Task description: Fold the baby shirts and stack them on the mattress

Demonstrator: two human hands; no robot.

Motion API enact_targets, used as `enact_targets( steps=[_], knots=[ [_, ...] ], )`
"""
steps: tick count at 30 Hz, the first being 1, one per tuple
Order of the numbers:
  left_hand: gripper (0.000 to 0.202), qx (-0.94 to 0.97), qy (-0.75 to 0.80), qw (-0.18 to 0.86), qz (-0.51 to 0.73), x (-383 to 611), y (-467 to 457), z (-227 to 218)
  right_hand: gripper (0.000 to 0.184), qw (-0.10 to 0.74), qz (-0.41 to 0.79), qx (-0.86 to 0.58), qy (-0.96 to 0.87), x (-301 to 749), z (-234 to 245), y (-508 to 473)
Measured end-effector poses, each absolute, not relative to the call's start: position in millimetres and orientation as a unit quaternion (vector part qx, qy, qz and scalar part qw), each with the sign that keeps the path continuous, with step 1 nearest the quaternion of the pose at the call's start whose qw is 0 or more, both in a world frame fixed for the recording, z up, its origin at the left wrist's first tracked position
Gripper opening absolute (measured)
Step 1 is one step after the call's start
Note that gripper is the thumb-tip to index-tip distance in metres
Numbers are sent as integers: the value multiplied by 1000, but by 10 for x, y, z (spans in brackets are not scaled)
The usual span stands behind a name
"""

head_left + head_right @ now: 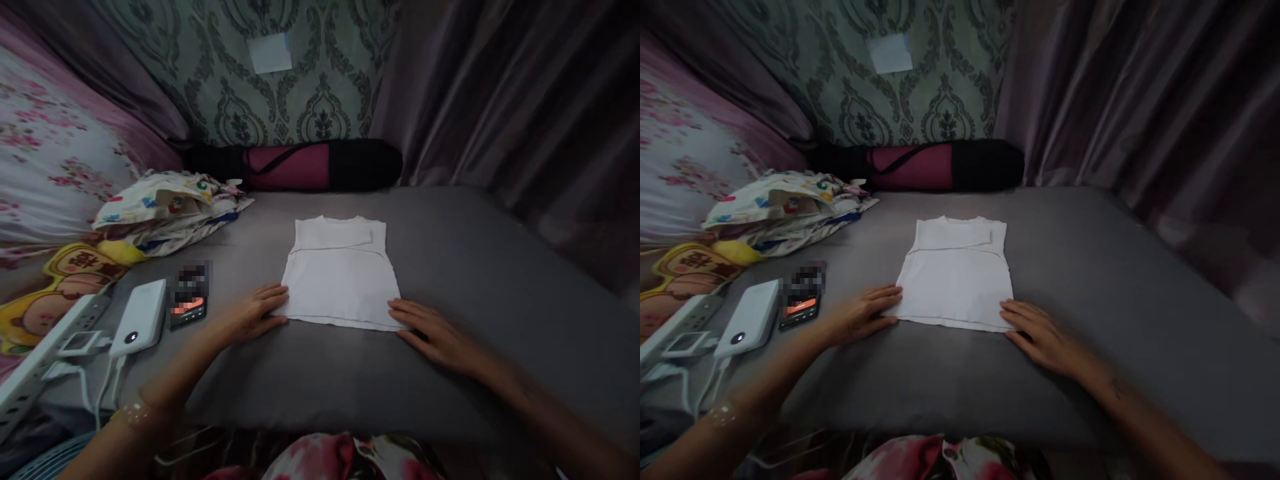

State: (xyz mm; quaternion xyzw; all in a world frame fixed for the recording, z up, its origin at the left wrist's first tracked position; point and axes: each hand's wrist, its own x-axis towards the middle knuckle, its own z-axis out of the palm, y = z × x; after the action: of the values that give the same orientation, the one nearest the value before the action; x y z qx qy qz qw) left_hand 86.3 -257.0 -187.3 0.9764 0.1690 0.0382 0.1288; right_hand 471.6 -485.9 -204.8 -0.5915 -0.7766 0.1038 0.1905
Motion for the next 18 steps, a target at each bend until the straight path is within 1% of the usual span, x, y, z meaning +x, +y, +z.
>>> enact_targets(
  steps=[3, 5, 7, 9, 12, 14, 18],
  knots=[
    [35, 976, 156, 131, 73, 811, -2612, -1869, 31, 205, 92, -586, -779, 4753, -2033, -4914],
    [31, 978, 149, 129, 70, 808, -2648, -1865, 28, 189, 70, -579, -790, 4751, -2014, -4930],
    [31, 981, 142, 112, 65, 814, -2678, -1856, 30, 164, 41, -574, -801, 4739, -1998, -4942],
    [31, 985, 137, 90, 58, 823, -2697, -1845, 38, 142, 15, -573, -807, 4726, -1989, -4954],
    [33, 987, 137, 77, 45, 838, -2703, -1828, 46, 131, 6, -578, -806, 4716, -1982, -4964],
    [33, 987, 135, 82, 44, 852, -2696, -1821, 42, 140, 18, -583, -800, 4710, -1972, -4954],
    [30, 984, 132, 107, 47, 883, -2663, -1813, 29, 188, 44, -584, -788, 4684, -1906, -4895]
  ],
)
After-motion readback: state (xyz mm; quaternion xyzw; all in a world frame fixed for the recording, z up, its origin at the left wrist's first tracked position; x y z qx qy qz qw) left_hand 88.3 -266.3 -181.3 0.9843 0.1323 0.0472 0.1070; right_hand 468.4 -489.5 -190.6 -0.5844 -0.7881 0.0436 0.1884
